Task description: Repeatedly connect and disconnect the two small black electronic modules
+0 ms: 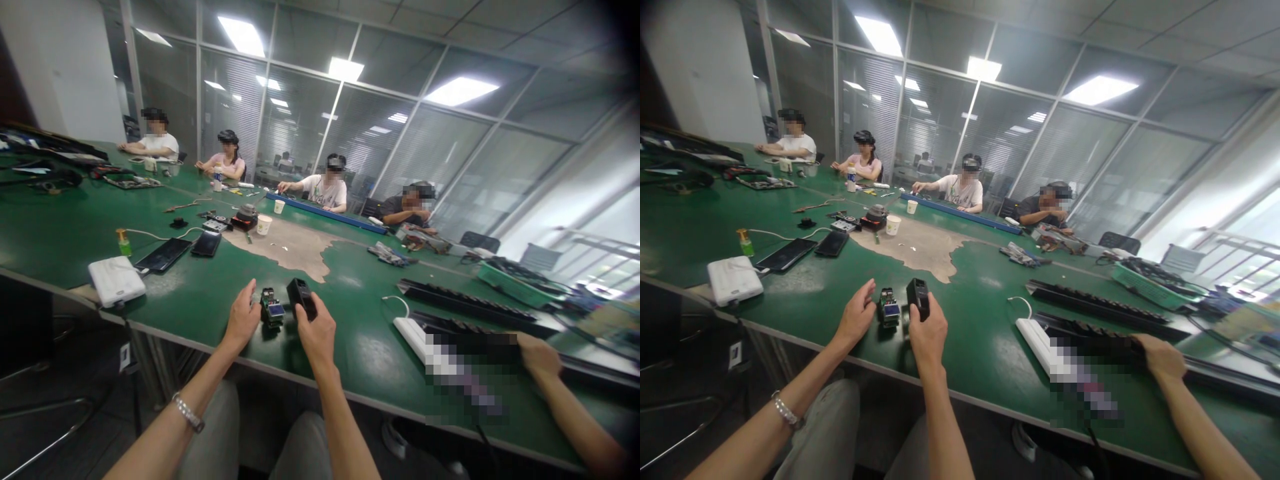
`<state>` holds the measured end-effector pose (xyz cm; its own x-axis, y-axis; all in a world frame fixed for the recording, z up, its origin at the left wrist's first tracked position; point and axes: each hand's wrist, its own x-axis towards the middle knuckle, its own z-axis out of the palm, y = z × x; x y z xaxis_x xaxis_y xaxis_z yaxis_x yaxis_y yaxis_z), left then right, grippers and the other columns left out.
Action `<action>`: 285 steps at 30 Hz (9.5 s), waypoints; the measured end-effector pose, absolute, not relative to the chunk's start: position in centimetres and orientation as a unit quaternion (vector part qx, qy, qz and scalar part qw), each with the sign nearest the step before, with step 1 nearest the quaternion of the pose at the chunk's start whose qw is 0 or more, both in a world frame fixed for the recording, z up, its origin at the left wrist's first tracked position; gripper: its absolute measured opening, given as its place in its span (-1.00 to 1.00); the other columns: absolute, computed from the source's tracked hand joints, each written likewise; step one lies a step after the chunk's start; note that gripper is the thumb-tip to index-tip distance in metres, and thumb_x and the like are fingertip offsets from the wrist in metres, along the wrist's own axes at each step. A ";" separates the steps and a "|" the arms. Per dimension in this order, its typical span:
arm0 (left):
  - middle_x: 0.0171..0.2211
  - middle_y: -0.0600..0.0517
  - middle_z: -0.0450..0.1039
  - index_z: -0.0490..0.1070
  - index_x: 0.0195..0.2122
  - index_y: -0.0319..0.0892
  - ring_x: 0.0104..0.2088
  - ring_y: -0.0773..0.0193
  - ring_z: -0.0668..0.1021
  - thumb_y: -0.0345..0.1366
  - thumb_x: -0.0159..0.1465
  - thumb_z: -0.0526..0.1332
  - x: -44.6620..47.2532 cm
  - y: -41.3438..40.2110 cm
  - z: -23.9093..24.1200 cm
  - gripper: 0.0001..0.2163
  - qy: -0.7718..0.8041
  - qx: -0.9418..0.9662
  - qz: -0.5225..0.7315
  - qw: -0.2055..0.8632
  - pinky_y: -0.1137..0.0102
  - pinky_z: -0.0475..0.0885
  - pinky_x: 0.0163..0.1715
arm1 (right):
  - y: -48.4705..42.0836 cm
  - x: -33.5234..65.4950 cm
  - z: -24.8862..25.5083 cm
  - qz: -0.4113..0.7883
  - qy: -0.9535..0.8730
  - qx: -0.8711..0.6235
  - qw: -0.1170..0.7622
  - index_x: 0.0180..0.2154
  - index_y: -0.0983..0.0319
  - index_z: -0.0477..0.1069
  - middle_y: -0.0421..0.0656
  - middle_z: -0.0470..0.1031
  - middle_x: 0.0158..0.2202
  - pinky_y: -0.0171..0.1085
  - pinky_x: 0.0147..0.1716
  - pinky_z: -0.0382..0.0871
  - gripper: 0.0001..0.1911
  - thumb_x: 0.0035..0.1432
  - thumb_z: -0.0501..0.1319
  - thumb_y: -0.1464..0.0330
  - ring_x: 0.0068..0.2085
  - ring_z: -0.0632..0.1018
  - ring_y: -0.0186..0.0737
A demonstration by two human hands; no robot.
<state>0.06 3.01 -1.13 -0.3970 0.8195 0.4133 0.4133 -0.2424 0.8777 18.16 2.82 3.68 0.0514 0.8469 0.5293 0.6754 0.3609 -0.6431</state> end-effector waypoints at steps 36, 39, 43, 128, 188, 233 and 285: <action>0.21 -0.18 0.30 0.22 0.24 -0.25 0.20 0.09 0.38 -0.47 0.15 0.06 -0.6 3.1 -1.4 -0.43 0.590 0.518 0.594 0.175 0.10 0.24 0.24 | 0.1 12.5 3.9 0.060 -0.764 -0.520 0.377 0.05 0.35 0.40 0.08 0.54 -0.08 -0.14 -0.02 0.37 -0.58 0.20 0.16 0.30 -0.04 0.55 -0.01; 0.21 -0.17 0.30 0.21 0.24 -0.25 0.20 0.10 0.38 -0.47 0.15 0.06 -0.6 3.1 -1.4 -0.43 0.587 0.521 0.595 0.175 0.12 0.24 0.24 | 0.5 12.5 5.1 0.064 -0.753 -0.514 0.406 0.04 0.32 0.41 0.06 0.54 -0.06 -0.16 -0.02 0.37 -0.59 0.20 0.16 0.28 -0.04 0.55 -0.03; 0.20 -0.16 0.30 0.20 0.25 -0.24 0.20 0.12 0.37 -0.47 0.16 0.04 -0.5 3.1 -1.4 -0.43 0.585 0.523 0.596 0.170 0.13 0.25 0.24 | 1.7 13.8 6.1 0.076 -0.713 -0.520 0.465 0.09 0.33 0.39 0.06 0.51 0.01 -0.16 0.03 0.35 -0.53 0.21 0.14 0.22 0.01 0.53 -0.05; 0.13 -0.15 0.40 0.20 0.25 -0.21 0.13 0.14 0.46 -0.48 0.17 0.08 0.2 3.2 -1.3 -0.44 0.579 0.521 0.596 0.194 0.18 0.35 0.17 | 3.0 20.9 0.5 0.005 -0.683 -0.572 0.455 0.16 0.42 0.28 0.14 0.43 0.07 -0.04 0.11 0.31 -0.47 0.21 0.09 0.29 0.08 0.44 0.02; 0.16 -0.16 0.37 0.21 0.24 -0.21 0.14 0.15 0.45 -0.47 0.19 0.06 -0.1 3.2 -1.7 -0.46 0.579 0.529 0.596 0.172 0.16 0.33 0.18 | 2.9 17.5 3.5 0.103 -0.649 -0.537 0.528 0.07 0.30 0.40 0.05 0.50 0.01 -0.07 0.05 0.35 -0.54 0.20 0.16 0.20 0.01 0.52 -0.04; 0.15 -0.17 0.34 0.23 0.22 -0.18 0.07 0.13 0.49 -0.45 0.17 0.08 -0.2 2.8 -0.9 -0.46 0.574 0.538 0.593 0.171 0.15 0.37 0.13 | 1.7 14.9 4.4 0.106 -0.764 -0.438 0.462 0.06 0.25 0.39 -0.03 0.50 0.00 -0.09 0.07 0.36 -0.57 0.12 0.19 0.37 0.02 0.50 -0.06; 0.12 -0.18 0.39 0.23 0.22 -0.21 0.10 0.12 0.48 -0.45 0.18 0.08 0.1 3.2 -1.5 -0.47 0.585 0.536 0.588 0.158 0.15 0.38 0.13 | 3.3 20.7 0.9 0.081 -0.676 -0.553 0.480 0.10 0.36 0.37 0.10 0.46 0.05 -0.02 0.11 0.30 -0.49 0.15 0.16 0.24 0.07 0.48 0.02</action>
